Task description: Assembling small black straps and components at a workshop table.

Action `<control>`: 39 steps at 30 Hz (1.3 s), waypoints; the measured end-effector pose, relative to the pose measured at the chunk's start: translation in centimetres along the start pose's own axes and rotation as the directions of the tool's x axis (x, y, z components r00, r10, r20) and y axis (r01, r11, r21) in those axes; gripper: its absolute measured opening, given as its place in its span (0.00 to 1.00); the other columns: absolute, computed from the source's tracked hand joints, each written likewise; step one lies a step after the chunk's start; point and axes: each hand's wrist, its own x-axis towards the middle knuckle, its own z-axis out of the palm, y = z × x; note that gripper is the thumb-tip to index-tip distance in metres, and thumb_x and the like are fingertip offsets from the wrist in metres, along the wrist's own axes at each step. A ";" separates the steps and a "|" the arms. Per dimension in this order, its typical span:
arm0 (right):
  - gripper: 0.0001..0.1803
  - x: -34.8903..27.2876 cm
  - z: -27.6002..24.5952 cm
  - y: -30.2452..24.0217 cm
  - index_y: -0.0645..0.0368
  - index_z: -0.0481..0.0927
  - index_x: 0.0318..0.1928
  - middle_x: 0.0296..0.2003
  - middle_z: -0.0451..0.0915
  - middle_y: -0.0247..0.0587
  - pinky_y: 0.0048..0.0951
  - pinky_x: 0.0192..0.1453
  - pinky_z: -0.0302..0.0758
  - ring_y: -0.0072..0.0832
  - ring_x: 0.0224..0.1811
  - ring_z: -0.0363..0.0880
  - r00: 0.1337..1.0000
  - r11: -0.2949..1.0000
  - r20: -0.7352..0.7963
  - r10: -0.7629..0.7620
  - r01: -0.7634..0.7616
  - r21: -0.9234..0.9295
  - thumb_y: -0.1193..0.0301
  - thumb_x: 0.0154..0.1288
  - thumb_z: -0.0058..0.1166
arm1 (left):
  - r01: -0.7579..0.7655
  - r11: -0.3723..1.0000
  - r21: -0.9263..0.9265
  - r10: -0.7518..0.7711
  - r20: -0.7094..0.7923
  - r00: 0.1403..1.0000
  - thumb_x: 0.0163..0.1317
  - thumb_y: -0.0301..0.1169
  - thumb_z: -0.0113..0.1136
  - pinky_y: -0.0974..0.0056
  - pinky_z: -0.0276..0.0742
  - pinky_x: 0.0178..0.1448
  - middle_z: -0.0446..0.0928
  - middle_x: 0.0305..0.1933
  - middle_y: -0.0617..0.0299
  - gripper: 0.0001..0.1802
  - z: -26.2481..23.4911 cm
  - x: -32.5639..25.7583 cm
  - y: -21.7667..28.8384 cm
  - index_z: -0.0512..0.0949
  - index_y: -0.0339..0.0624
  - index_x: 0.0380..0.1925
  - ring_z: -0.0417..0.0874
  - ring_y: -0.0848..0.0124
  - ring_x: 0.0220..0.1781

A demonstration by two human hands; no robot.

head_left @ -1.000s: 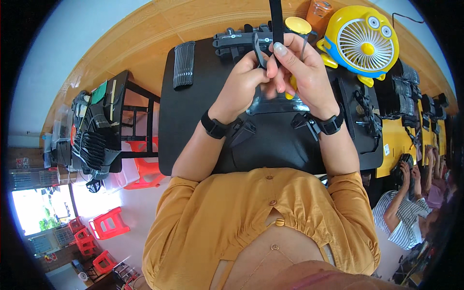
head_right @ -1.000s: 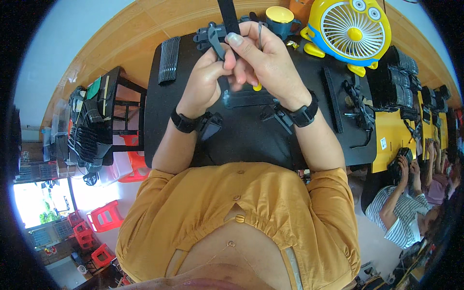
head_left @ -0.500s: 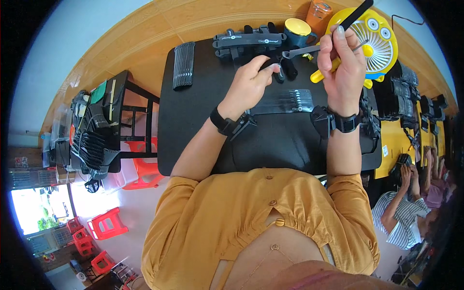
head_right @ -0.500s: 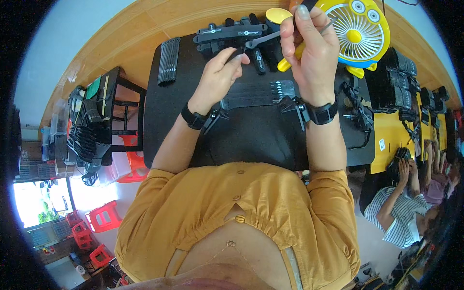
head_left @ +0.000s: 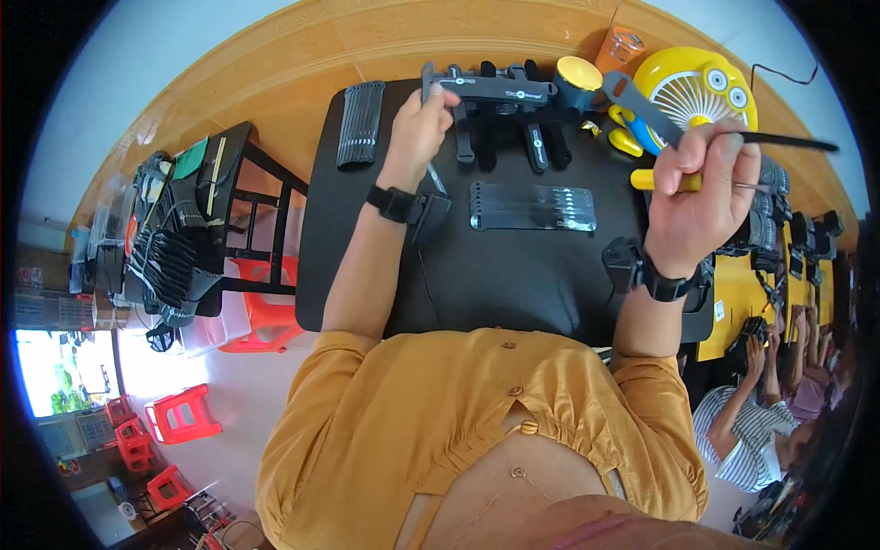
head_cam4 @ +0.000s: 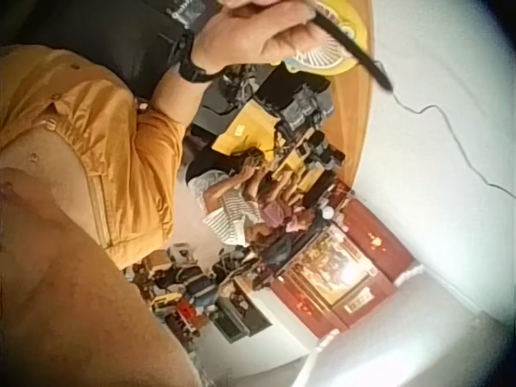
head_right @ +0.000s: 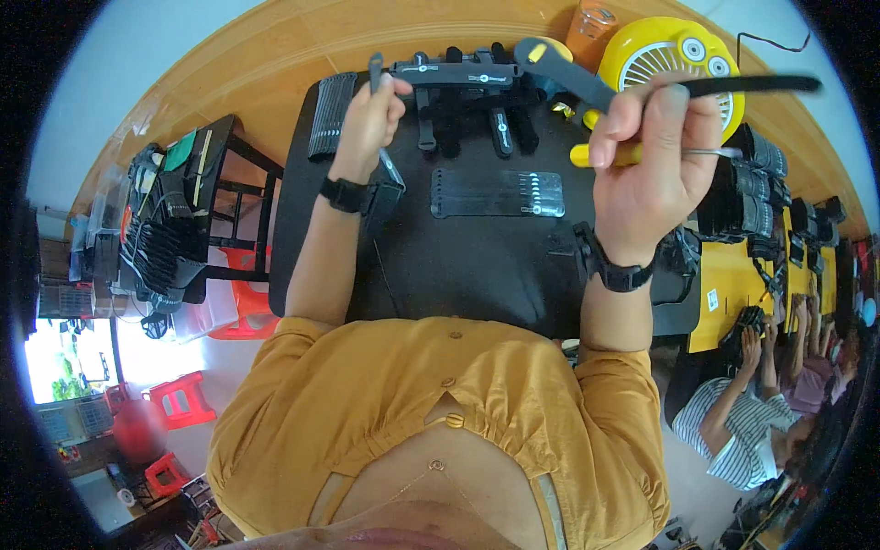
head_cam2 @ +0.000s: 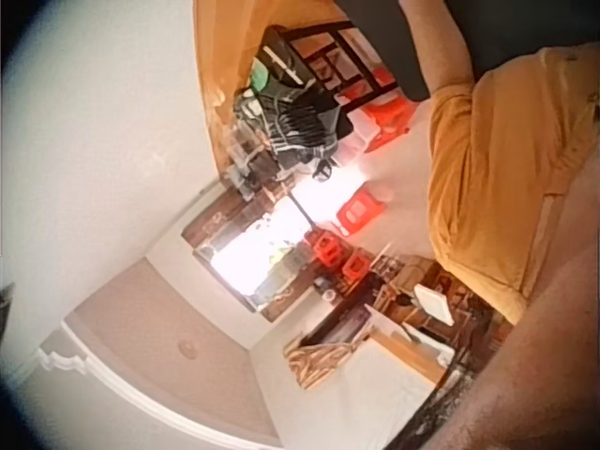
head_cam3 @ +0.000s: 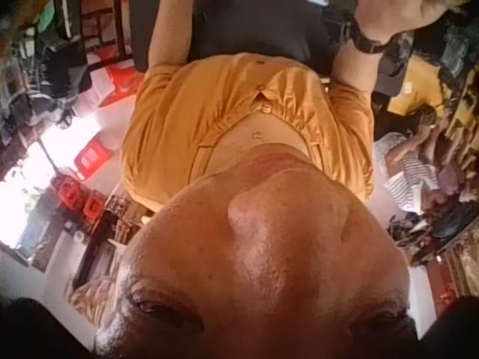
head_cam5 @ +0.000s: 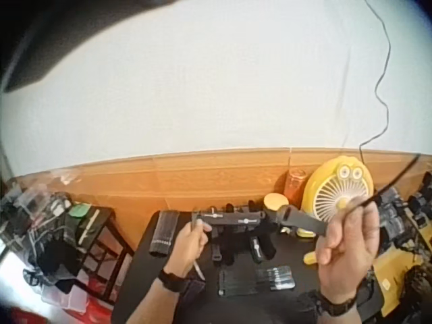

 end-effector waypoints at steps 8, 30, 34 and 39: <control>0.09 -2.2 0.8 2.4 0.60 0.73 0.47 0.25 0.78 0.35 0.13 0.19 0.62 0.15 0.17 0.71 0.915 0.950 0.268 0.302 -0.314 0.002 0.68 0.75 0.49 | -0.031 0.977 -0.210 0.134 0.496 0.858 0.74 0.41 0.47 0.79 0.50 0.18 0.78 0.30 0.59 0.20 2.5 -7.0 6.9 0.74 0.31 0.48 0.58 0.87 0.16; 0.09 -8.9 -11.3 2.9 0.59 0.79 0.41 0.25 0.77 0.27 0.13 0.19 0.60 0.09 0.18 0.67 0.379 0.181 -0.213 0.900 -0.771 -0.610 0.66 0.69 0.57 | -0.079 0.811 0.580 -0.221 0.428 0.876 0.62 0.39 0.62 0.65 0.73 0.36 0.84 0.26 0.59 0.16 -0.5 -10.2 -3.0 0.83 0.34 0.31 0.80 0.71 0.28; 0.08 -8.7 -12.5 3.7 0.60 0.80 0.39 0.25 0.77 0.28 0.16 0.21 0.63 0.12 0.18 0.67 0.418 0.119 -0.206 0.885 -0.630 -0.767 0.68 0.68 0.57 | -0.032 0.786 0.617 -0.266 0.384 0.884 0.60 0.40 0.64 0.66 0.73 0.37 0.83 0.26 0.58 0.17 -0.1 -9.4 -3.5 0.83 0.33 0.30 0.81 0.70 0.28; 0.09 -8.2 -13.2 4.4 0.60 0.80 0.38 0.24 0.76 0.28 0.18 0.22 0.63 0.13 0.18 0.67 0.449 0.091 -0.210 0.869 -0.561 -0.823 0.67 0.67 0.59 | -0.020 0.765 0.644 -0.265 0.343 0.901 0.58 0.42 0.67 0.66 0.72 0.36 0.81 0.23 0.60 0.18 -0.2 -8.7 -4.7 0.83 0.34 0.30 0.80 0.71 0.27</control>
